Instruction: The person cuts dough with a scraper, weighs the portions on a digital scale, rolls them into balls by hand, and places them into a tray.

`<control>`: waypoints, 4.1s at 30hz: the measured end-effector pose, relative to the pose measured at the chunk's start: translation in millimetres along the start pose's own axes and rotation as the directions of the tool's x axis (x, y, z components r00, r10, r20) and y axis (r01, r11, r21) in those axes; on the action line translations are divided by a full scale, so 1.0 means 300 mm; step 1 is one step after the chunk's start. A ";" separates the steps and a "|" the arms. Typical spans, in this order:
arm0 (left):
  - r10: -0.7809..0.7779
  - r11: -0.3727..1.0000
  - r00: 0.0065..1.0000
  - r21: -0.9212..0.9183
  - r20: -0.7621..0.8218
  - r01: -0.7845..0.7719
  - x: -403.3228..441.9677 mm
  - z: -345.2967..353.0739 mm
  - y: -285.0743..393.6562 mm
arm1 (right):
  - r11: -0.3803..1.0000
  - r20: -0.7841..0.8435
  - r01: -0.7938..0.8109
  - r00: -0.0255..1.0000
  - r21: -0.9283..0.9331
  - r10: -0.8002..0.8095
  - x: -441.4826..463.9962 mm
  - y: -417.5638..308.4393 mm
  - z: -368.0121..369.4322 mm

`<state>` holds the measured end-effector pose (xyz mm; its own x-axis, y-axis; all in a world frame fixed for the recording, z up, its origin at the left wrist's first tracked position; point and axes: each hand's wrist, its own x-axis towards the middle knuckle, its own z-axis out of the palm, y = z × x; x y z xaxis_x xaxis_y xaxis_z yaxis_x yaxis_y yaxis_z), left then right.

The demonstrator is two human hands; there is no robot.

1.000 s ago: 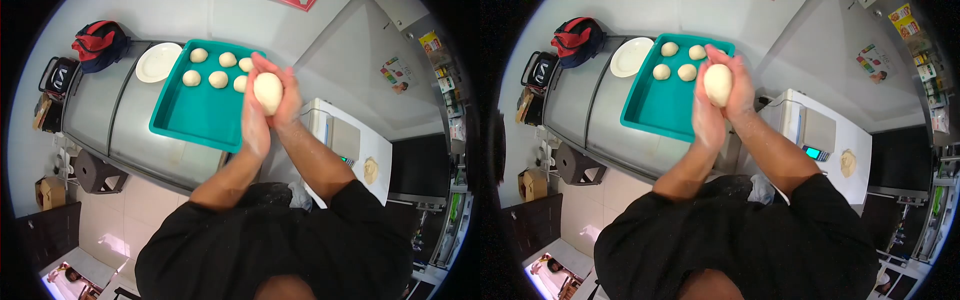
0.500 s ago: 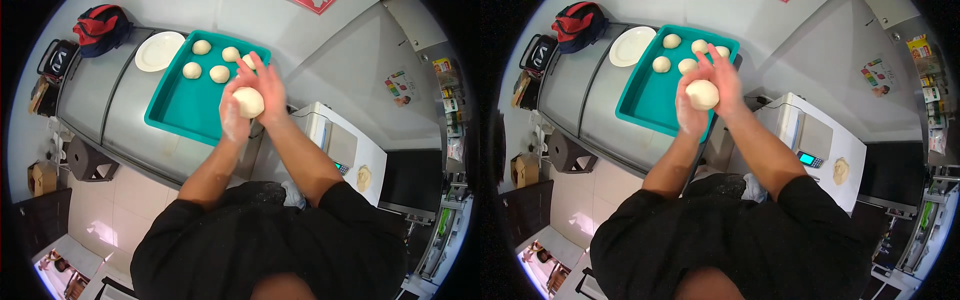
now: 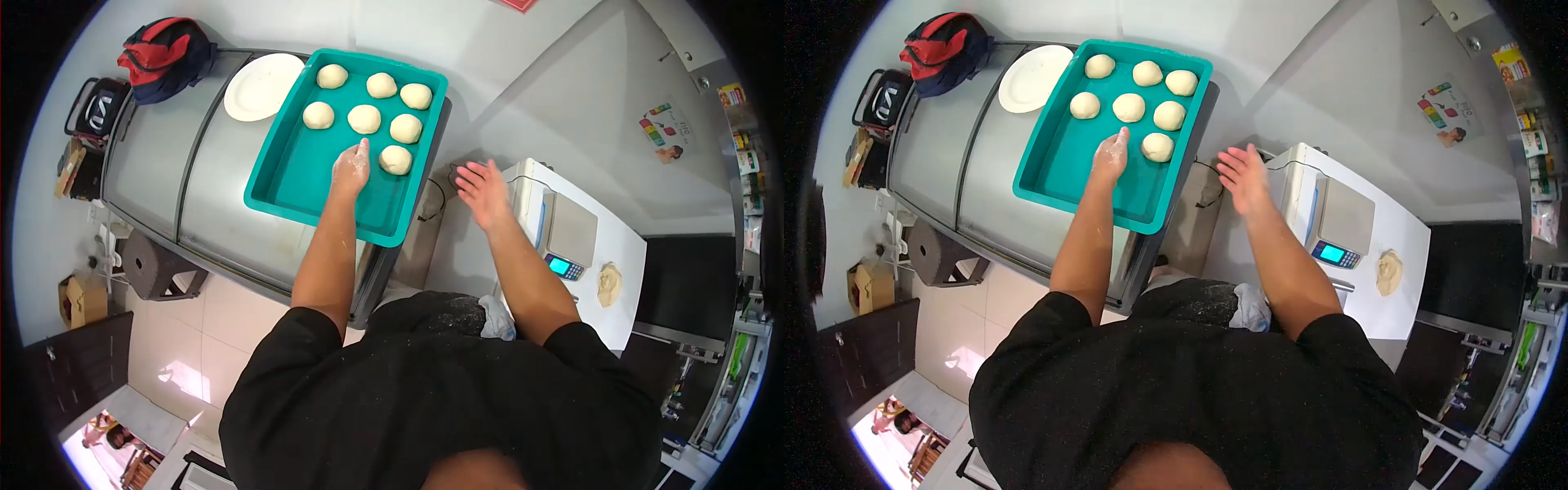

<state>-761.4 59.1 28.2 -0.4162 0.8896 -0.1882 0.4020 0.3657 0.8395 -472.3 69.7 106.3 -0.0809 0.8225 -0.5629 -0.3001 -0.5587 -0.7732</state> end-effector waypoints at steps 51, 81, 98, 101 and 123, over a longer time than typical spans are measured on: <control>0.339 0.938 0.752 -0.266 0.565 -0.223 -1.325 2.054 0.809 | 0.694 -0.260 0.088 0.888 -0.714 -0.379 -0.387 -0.190 -2.435; 0.604 0.714 0.547 -0.089 0.580 -0.694 -1.313 1.871 0.855 | 0.102 -0.128 -0.088 0.847 -0.991 -0.516 -0.666 -0.356 -1.929; 0.566 0.824 0.731 -0.227 0.381 -0.520 -1.112 1.536 1.019 | 0.540 -0.316 0.193 0.634 -0.819 -0.706 -0.657 -0.299 -2.169; 0.512 0.849 0.812 -0.021 0.280 -0.528 -0.931 1.443 1.023 | 0.662 -0.489 0.104 0.591 -0.742 -0.642 -0.816 -0.234 -2.282; 0.215 0.899 0.641 -0.406 0.737 0.165 -1.260 1.657 0.776 | 0.909 -0.478 0.152 0.810 -0.388 -0.340 -0.945 -0.177 -2.088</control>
<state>-104.9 -56.0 41.3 0.4207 0.8507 -0.3153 -0.0385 0.3640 0.9306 161.9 -200.4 123.9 0.4910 0.8050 -0.3329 0.0836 -0.4240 -0.9018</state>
